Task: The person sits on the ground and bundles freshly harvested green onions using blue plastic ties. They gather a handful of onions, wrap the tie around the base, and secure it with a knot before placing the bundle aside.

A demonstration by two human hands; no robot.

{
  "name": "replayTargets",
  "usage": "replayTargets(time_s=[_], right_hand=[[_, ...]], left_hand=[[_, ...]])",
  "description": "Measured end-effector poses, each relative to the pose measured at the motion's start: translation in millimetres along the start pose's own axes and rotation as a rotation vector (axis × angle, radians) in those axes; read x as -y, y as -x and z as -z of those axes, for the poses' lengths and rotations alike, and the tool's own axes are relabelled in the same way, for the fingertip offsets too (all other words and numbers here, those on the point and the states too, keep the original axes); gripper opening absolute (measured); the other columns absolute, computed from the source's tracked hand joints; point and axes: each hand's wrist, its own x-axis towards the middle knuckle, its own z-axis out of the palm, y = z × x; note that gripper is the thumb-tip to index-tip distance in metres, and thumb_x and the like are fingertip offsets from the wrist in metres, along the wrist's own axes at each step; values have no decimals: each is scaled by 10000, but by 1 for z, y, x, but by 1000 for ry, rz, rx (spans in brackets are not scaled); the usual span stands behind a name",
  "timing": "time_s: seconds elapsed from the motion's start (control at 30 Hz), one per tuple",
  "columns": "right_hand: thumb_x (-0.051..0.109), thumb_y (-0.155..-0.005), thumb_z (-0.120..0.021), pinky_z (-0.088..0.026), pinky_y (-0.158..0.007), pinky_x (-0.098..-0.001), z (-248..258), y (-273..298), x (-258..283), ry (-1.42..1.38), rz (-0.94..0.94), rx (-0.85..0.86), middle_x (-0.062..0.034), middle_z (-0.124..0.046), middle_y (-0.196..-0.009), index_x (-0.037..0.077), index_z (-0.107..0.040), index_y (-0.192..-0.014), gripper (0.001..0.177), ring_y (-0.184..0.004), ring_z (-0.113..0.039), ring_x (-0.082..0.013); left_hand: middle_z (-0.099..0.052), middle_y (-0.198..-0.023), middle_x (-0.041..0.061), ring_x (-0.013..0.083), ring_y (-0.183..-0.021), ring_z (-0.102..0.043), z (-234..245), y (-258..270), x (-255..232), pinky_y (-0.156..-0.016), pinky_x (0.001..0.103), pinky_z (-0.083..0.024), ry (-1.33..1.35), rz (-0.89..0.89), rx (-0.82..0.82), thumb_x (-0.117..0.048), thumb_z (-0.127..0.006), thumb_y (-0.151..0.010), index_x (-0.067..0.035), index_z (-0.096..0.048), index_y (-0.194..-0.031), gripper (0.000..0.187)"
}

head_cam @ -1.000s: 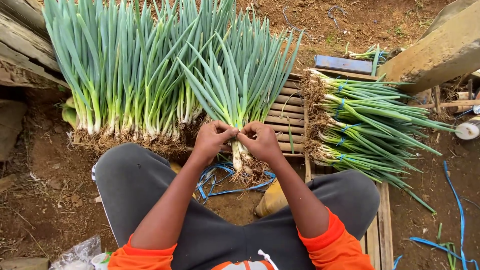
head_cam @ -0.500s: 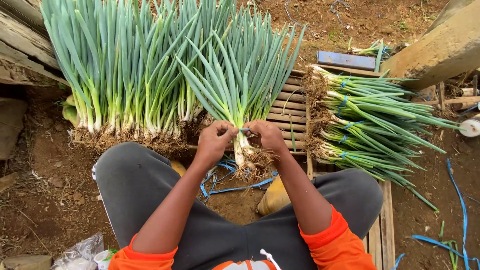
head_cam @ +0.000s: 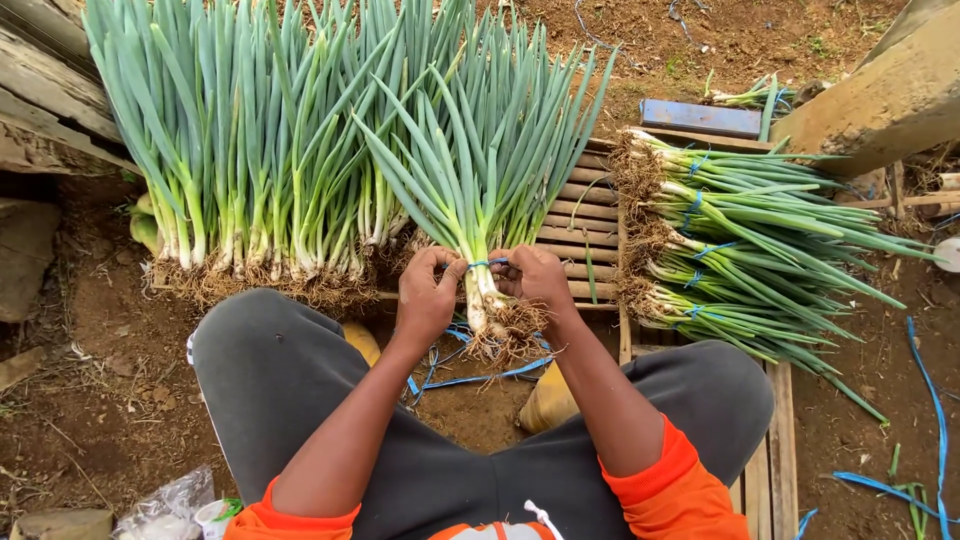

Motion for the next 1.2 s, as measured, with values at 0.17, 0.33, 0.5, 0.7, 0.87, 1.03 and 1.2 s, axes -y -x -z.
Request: replayTargets(time_s=[0.17,0.33,0.5,0.7,0.87,1.03,1.2], right_hand=[[152,-847,-584,-584,-649,-337,-2,-3,3,-48,-4,42,-153,-656,-834,-101,-705,-1046,344,-752,-658,-209],[148,-904,-593,-567,-647,-381,-4,0,3,18,90,10,-162,-690,-813,43,-620,-815,140,-760,-675,-249],[129,-972,-703,-538,-611,-294,-9,2,-4,208,308,73,-146,-652,-651,13,-682,-807,203,-627,-617,-169],[89,-945,-706,-593,-719,-327,-11,11,-2,303,304,140,-107,-662,-729,5,-730,-907,95,-723,-646,-142],[-22,-947,-568,-525,-699,-284,-21,26,15,520,433,148,-132,-721,-785,14,-738,-1021,189,-738,-625,-137],[27,-927,-664,-466,-641,-203,-39,61,39,663,539,83,-38,-773,-791,110,-668,-1152,240,-700,-592,-61],[76,-910,-704,-500,-730,-244,-43,73,45,709,605,39,-41,-801,-868,139,-633,-1161,269,-751,-651,-84]], left_hand=[[-663,-1032,149,407,-1048,-684,11,0,-18,-859,543,-592,-128,-20,91,-265,-639,-1052,-67,-643,-992,208],[-702,-953,61,307,-901,-729,11,5,-23,-720,489,-630,-352,-49,174,-350,-714,-991,-148,-667,-968,209],[-728,-925,64,327,-891,-743,12,6,-27,-736,522,-613,-390,-80,183,-264,-729,-971,-159,-688,-986,113],[-739,-954,75,347,-938,-730,13,6,-16,-745,550,-594,-393,-61,164,-312,-733,-964,-169,-673,-963,155],[-769,-1003,59,328,-939,-743,8,7,-24,-779,503,-587,-309,-64,187,-290,-749,-952,-152,-684,-935,153],[-767,-898,73,317,-857,-764,2,7,-25,-738,491,-587,-248,-3,205,-256,-776,-910,-157,-713,-926,119],[-710,-710,78,316,-763,-754,-2,4,-24,-670,439,-579,-201,-37,143,-167,-789,-876,-162,-736,-895,57]])
